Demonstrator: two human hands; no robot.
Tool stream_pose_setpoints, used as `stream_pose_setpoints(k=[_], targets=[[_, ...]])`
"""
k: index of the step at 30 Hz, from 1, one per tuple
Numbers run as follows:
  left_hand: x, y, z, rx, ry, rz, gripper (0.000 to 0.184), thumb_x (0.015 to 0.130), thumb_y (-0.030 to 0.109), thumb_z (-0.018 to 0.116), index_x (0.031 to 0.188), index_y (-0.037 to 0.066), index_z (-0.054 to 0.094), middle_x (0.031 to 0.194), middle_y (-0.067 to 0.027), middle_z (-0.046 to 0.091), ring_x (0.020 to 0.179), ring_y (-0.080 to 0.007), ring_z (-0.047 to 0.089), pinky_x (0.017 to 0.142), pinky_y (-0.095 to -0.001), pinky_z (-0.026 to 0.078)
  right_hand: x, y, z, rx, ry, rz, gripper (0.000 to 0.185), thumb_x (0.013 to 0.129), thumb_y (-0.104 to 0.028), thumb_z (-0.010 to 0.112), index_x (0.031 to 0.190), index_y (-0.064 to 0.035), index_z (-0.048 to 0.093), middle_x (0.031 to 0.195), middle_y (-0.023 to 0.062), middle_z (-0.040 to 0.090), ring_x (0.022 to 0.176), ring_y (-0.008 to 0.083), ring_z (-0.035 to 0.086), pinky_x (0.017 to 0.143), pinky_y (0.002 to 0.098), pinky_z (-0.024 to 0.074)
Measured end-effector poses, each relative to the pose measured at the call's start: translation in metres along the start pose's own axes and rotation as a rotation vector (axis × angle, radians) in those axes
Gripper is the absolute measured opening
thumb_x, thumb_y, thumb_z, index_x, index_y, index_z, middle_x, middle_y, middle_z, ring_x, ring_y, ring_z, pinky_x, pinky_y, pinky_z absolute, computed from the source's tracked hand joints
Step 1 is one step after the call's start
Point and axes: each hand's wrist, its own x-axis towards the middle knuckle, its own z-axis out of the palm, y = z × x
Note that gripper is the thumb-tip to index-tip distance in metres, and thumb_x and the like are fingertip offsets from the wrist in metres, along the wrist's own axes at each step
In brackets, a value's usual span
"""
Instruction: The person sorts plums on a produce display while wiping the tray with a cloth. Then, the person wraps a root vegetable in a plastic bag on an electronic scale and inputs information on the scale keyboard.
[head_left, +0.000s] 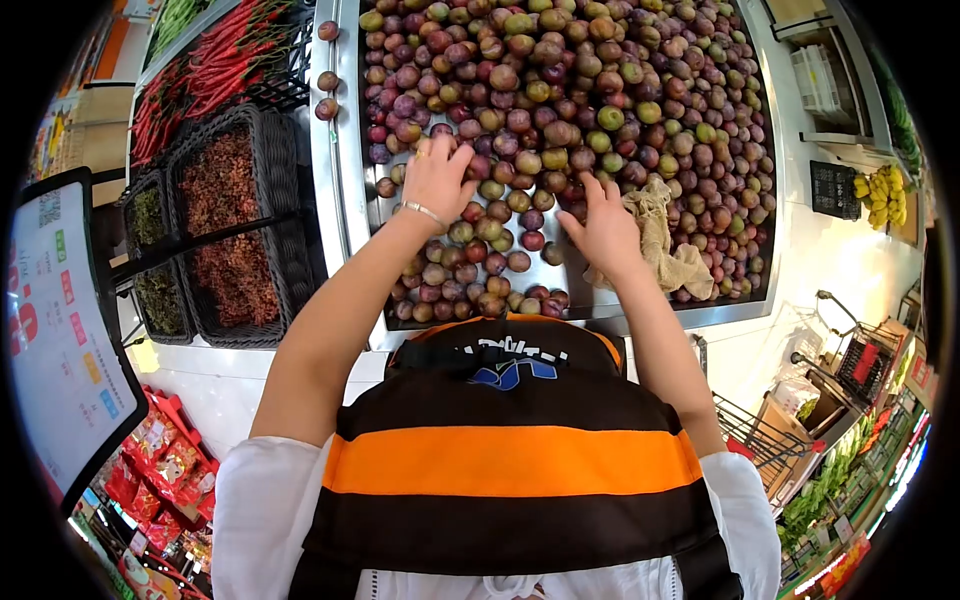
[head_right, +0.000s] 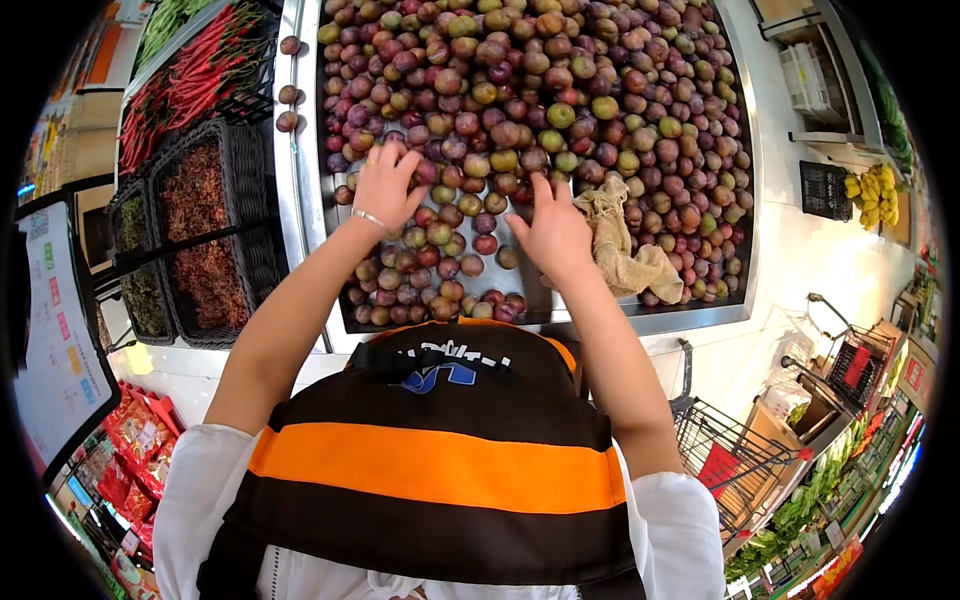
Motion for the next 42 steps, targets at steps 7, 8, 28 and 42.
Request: stream_pose_setpoints(k=[7, 8, 28, 42], targets=[[-0.071, -0.015, -0.003, -0.152, 0.048, 0.103, 0.029, 0.074, 0.013, 0.065, 0.101, 0.01, 0.056, 0.096, -0.0112, 0.053, 0.096, -0.0351, 0.049, 0.081, -0.0431, 0.044, -0.016, -0.005, 0.021, 0.092, 0.085, -0.114, 0.051, 0.075, -0.022, 0.072, 0.118, -0.0087, 0.048, 0.109, 0.0205, 0.047, 0.084, 0.0384, 0.06, 0.072, 0.044, 0.052], [-0.074, -0.018, -0.003, -0.154, 0.052, 0.098, 0.029, 0.074, 0.013, 0.065, 0.101, 0.01, 0.056, 0.096, -0.0112, 0.053, 0.096, -0.0351, 0.049, 0.081, -0.0431, 0.044, -0.019, 0.001, 0.023, 0.164, 0.062, -0.188, 0.047, 0.075, -0.02, 0.071, 0.116, -0.009, 0.048, 0.105, 0.0194, 0.048, 0.083, 0.0384, 0.059, 0.071, 0.0443, 0.0514], [-0.038, 0.002, -0.004, -0.114, -0.336, 0.175, 0.045, 0.075, 0.047, 0.063, 0.108, 0.016, 0.058, 0.089, -0.0144, 0.056, 0.084, -0.0344, 0.058, 0.073, -0.0445, 0.046, -0.041, 0.059, -0.027, -0.169, 0.274, 0.009, 0.058, 0.066, -0.005, 0.07, 0.121, -0.0153, 0.054, 0.113, 0.0121, 0.053, 0.104, 0.0329, 0.052, 0.088, 0.0433, 0.0441], [-0.114, 0.053, -0.008, -0.116, -0.091, 0.074, 0.04, 0.07, 0.033, 0.073, 0.105, 0.015, 0.064, 0.112, -0.0111, 0.051, 0.111, -0.0329, 0.044, 0.088, -0.0491, 0.039, 0.045, -0.111, 0.032, -0.154, -0.03, -0.863, 0.02, 0.075, -0.013, 0.06, 0.094, -0.0086, 0.06, 0.094, 0.0096, 0.063, 0.094, 0.0258, 0.059, 0.074, 0.0362, 0.0517]])
